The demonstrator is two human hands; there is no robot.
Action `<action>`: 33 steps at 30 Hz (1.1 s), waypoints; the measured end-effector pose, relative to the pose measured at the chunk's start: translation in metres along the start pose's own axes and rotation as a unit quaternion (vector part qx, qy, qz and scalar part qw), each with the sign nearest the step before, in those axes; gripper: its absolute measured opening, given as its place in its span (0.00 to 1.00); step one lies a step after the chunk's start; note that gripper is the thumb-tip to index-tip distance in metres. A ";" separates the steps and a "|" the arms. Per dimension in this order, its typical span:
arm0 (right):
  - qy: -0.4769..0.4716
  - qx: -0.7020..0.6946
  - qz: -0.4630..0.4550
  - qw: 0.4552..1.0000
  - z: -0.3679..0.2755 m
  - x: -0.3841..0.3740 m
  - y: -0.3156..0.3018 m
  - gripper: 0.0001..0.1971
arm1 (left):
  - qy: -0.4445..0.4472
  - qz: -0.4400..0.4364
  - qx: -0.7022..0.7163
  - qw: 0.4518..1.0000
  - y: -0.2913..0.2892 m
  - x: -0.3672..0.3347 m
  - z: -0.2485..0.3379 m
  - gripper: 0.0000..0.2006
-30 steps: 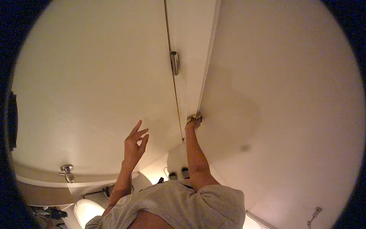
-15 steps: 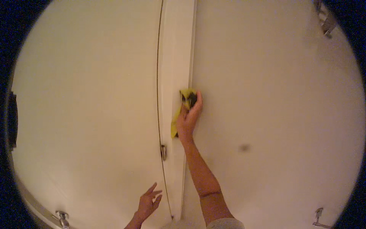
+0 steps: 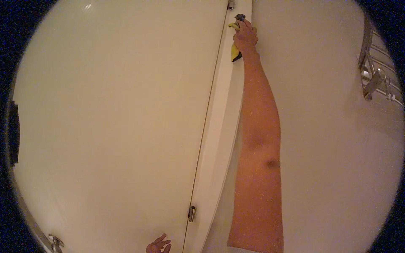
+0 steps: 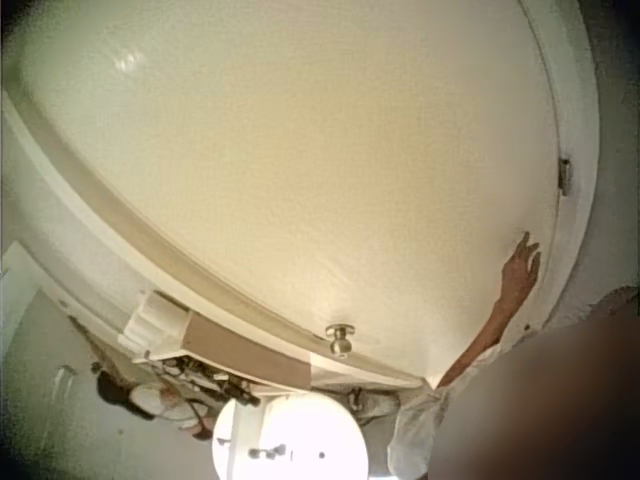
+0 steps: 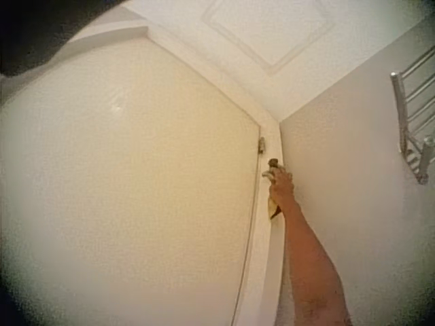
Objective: The person cleans a bathroom using a sponge, wiping the shower door, toilet, floor, and door surfaces. They move around the room to reach different areas, including the sink and the door handle, ensuring a thorough cleaning of the visible surfaces.
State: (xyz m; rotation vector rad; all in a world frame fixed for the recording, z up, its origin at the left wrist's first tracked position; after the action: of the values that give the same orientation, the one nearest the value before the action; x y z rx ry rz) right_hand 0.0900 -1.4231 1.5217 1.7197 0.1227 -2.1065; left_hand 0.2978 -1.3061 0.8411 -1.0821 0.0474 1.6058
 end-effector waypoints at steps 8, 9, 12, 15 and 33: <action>-0.194 0.215 -0.125 0.949 -0.038 0.118 -0.028 0.22 | 0.002 -0.050 0.020 0.999 0.019 -0.022 0.004 0.10; -0.198 0.217 -0.128 0.947 -0.033 0.112 -0.026 0.22 | -0.016 -0.075 0.030 0.997 0.019 -0.028 0.011 0.11; -0.170 0.237 -0.109 0.950 -0.024 0.067 -0.012 0.21 | 0.022 -0.052 0.044 0.997 0.022 -0.033 0.012 0.11; -0.120 0.270 -0.099 0.950 -0.019 0.008 0.014 0.19 | 0.013 -0.044 0.058 0.997 0.023 -0.034 0.010 0.11; -0.191 0.137 -0.099 0.967 -0.049 0.205 -0.008 0.14 | 0.041 -0.075 0.064 0.994 0.043 -0.027 -0.015 0.11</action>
State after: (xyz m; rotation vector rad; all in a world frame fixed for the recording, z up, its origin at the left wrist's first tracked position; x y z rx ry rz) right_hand 0.1014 -1.4532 1.3138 1.4517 -0.1207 -2.6705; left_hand 0.2708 -1.3506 0.8287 -1.0271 0.1189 1.4054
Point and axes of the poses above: each hand's wrist, its own x-axis away from the middle knuckle, its own y-axis out of the palm, z = x × y, the point moved 3 cm from there along -x, towards the middle knuckle, and after that the axes turned 4 degrees about -x, right-handed, at the moved point
